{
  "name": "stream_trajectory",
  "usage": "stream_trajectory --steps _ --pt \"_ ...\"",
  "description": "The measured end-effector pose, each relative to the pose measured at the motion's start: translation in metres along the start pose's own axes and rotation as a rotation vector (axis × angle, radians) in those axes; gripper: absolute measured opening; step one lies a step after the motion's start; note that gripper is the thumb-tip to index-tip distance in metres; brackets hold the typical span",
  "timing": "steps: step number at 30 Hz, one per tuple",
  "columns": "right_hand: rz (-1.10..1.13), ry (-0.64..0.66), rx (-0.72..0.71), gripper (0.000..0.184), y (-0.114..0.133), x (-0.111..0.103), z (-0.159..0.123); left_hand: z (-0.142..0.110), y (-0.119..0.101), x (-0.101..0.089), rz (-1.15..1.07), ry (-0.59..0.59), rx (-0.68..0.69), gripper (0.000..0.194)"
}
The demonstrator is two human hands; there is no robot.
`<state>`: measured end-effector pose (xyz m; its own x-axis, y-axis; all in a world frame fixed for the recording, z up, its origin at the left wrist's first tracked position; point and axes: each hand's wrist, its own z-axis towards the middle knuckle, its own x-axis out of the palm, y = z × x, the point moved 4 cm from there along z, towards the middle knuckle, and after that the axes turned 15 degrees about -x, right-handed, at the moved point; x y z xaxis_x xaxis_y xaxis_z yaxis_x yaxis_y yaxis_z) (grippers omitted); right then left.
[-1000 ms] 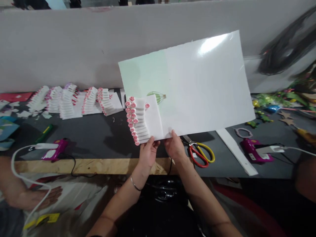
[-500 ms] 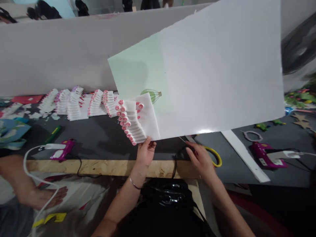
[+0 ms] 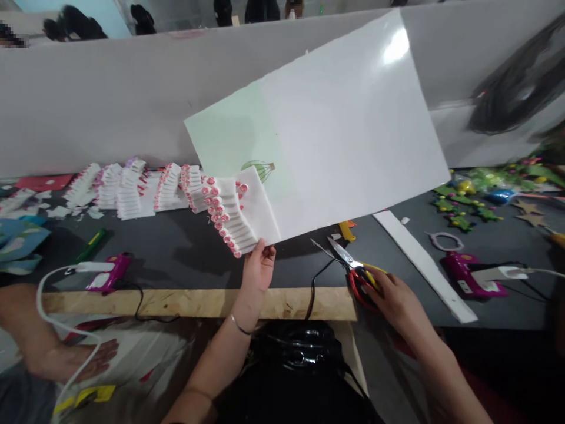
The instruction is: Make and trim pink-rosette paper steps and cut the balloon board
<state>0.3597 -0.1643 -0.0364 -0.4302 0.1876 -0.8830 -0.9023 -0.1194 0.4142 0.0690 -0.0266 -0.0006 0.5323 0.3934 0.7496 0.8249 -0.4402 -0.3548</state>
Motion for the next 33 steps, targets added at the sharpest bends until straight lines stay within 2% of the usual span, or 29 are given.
stream_trajectory --steps 2,6,10,13,15,19,22,27,33 --pt "0.128 0.04 0.07 0.042 -0.003 -0.004 -0.001 0.001 -0.001 0.005 0.007 0.015 0.02 0.018" --pt "0.515 0.008 0.188 0.052 0.004 -0.015 -0.011 0.004 -0.001 0.011 0.001 0.007 0.037 0.018" --pt "0.916 0.052 0.207 0.065 0.035 -0.011 -0.018 0.007 0.001 0.018 0.0 0.003 0.032 0.014" --pt "1.068 0.063 0.209 0.05 0.06 -0.001 -0.011 0.005 0.005 0.024 0.001 -0.015 0.023 0.012" --pt "1.063 0.067 0.154 0.044 0.076 0.005 -0.002 0.001 0.008 0.028 0.001 -0.025 0.012 0.012" --pt "0.956 0.135 -0.024 0.047 0.107 0.015 0.018 -0.012 0.011 0.033 -0.029 -0.038 0.047 0.015" --pt "0.912 0.165 -0.027 0.052 0.122 0.025 0.031 -0.021 0.012 0.034 -0.048 -0.02 0.083 0.019" --pt "0.935 0.192 -0.028 0.05 0.131 0.037 0.04 -0.026 0.008 0.032 -0.044 0.007 0.162 0.027" --pt "0.891 0.143 -0.073 0.041 0.138 0.03 0.043 -0.024 0.006 0.029 -0.014 -0.023 0.177 0.023"
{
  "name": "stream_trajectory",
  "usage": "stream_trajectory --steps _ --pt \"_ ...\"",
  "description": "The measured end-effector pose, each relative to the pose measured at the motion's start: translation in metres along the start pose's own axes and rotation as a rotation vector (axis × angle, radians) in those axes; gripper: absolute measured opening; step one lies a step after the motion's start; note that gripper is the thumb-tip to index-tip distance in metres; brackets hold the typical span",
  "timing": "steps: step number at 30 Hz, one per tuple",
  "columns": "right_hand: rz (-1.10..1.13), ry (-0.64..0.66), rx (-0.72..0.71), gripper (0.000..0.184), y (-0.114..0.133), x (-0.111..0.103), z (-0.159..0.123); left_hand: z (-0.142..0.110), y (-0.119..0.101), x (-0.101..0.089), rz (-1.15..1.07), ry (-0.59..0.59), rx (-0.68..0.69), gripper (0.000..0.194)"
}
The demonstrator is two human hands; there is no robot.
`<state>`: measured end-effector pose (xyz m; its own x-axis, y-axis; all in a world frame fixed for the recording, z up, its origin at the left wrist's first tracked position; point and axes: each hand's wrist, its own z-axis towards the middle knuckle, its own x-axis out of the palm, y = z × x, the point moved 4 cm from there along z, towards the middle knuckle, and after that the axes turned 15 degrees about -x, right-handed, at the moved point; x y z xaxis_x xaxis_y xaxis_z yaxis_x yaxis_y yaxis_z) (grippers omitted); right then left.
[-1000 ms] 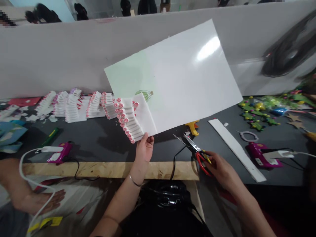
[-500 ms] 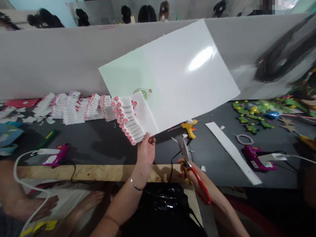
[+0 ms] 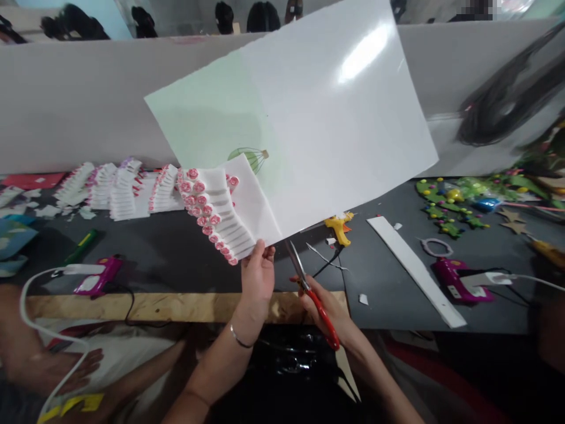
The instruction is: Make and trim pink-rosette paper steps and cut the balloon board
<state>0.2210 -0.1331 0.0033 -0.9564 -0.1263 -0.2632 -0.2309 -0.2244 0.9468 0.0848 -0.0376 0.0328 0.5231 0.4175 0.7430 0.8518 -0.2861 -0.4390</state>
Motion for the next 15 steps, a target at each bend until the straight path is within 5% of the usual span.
stream_trajectory --steps 15 --pt "0.009 -0.047 -0.029 0.042 0.015 0.005 0.027 -0.005 0.012 -0.009 0.087 -0.016 -0.018 0.022"
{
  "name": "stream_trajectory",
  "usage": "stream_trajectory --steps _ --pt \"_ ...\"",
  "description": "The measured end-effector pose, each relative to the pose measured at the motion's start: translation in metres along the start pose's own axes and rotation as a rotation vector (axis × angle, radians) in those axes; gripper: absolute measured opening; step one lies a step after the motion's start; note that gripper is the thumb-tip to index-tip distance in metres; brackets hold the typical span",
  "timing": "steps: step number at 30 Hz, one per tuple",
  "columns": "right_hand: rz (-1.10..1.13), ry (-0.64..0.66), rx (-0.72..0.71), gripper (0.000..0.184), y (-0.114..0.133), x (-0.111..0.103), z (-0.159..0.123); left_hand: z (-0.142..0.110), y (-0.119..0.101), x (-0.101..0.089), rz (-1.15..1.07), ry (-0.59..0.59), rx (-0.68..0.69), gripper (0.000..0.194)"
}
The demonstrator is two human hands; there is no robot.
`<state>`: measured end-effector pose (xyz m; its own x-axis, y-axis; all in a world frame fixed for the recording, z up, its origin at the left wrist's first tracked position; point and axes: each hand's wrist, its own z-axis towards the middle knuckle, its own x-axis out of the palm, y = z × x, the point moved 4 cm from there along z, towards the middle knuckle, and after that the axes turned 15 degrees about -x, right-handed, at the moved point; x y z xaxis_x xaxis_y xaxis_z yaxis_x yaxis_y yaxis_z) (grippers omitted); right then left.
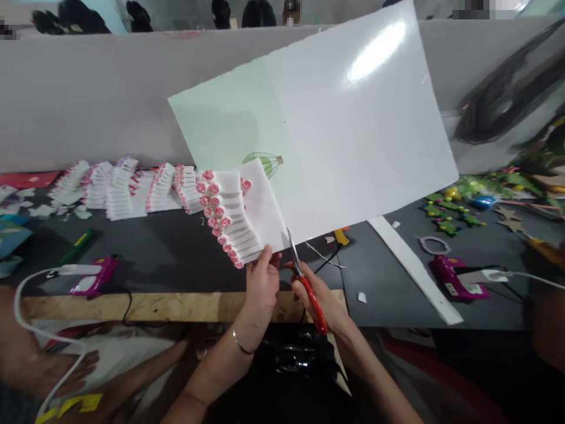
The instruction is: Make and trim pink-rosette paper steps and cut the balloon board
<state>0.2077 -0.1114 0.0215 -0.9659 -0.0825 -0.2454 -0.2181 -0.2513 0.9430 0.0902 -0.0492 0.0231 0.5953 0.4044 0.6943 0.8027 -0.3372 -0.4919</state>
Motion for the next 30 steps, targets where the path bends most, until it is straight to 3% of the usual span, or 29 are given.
stream_trajectory --steps 17,30 --pt "-0.152 -0.114 0.026 0.039 -0.0056 0.003 -0.0039 -0.0053 0.0004 0.002 0.008 -0.008 -0.016 0.02" --pt "-0.227 -0.169 0.023 0.044 -0.0057 -0.0028 -0.0068 -0.0082 0.0025 -0.0004 -0.003 -0.009 -0.021 0.034"
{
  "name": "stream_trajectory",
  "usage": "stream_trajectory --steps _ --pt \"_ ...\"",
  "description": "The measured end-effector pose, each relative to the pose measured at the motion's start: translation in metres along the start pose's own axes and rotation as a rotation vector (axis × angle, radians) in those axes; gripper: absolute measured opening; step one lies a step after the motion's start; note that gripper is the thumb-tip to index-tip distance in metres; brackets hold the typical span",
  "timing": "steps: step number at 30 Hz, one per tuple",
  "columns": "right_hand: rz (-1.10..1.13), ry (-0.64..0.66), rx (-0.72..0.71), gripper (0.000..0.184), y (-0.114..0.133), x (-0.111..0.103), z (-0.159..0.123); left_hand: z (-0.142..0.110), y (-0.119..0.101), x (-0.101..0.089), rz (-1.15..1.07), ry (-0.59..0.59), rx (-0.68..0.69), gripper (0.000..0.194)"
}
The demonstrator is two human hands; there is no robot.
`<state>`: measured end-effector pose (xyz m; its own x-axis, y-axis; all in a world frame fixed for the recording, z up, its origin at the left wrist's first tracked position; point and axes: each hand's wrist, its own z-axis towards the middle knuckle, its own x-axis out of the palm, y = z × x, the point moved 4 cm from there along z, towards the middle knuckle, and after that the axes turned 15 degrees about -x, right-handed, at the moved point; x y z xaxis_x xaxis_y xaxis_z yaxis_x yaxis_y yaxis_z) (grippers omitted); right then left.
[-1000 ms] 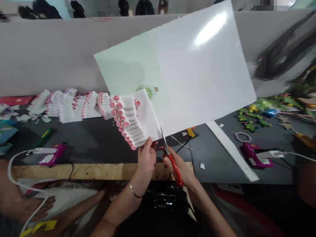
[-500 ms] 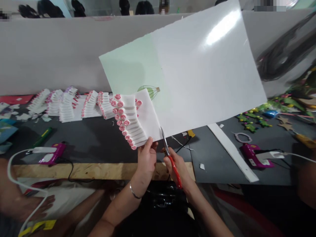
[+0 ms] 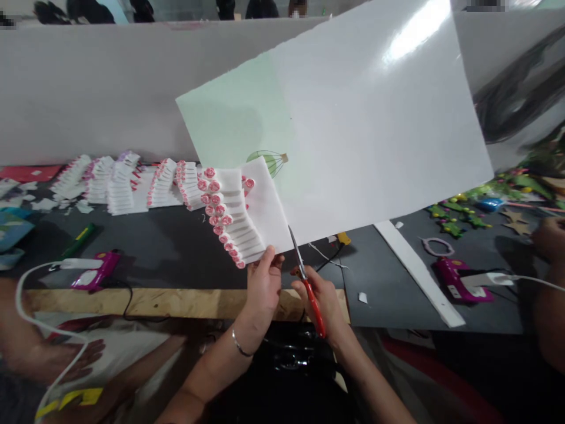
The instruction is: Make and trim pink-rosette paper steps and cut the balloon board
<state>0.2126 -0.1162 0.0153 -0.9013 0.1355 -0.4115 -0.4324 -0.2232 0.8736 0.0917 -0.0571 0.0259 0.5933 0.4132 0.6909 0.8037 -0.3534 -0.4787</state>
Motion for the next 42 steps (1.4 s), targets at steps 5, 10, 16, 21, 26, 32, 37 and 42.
stream_trajectory --steps 5,10,16,21,26,32,37,42 --pt "0.071 0.02 -0.039 0.038 -0.003 0.006 -0.001 0.001 -0.001 -0.004 0.043 -0.004 0.012 0.029" --pt "0.103 0.062 -0.043 0.035 0.004 0.005 -0.003 0.001 -0.004 -0.006 0.059 0.014 0.036 0.028" --pt "0.109 0.107 0.005 0.045 0.004 0.003 -0.008 0.0 0.0 -0.007 0.069 0.031 0.033 0.034" --pt "0.124 0.072 -0.043 0.046 0.006 0.0 -0.002 -0.01 0.003 -0.003 0.106 0.029 -0.023 0.034" --pt "0.114 0.01 -0.108 0.043 0.011 0.002 0.005 -0.019 -0.002 0.004 0.087 0.027 -0.039 0.036" --pt "0.064 -0.049 -0.135 0.042 0.009 0.005 0.003 -0.023 -0.003 0.004 0.074 0.011 -0.05 0.04" --pt "0.012 -0.081 -0.125 0.043 0.01 0.002 0.001 -0.025 -0.003 0.003 0.068 0.01 -0.057 0.037" --pt "0.014 -0.086 -0.118 0.045 0.01 0.004 0.001 -0.026 -0.003 0.002 0.072 0.009 -0.068 0.037"
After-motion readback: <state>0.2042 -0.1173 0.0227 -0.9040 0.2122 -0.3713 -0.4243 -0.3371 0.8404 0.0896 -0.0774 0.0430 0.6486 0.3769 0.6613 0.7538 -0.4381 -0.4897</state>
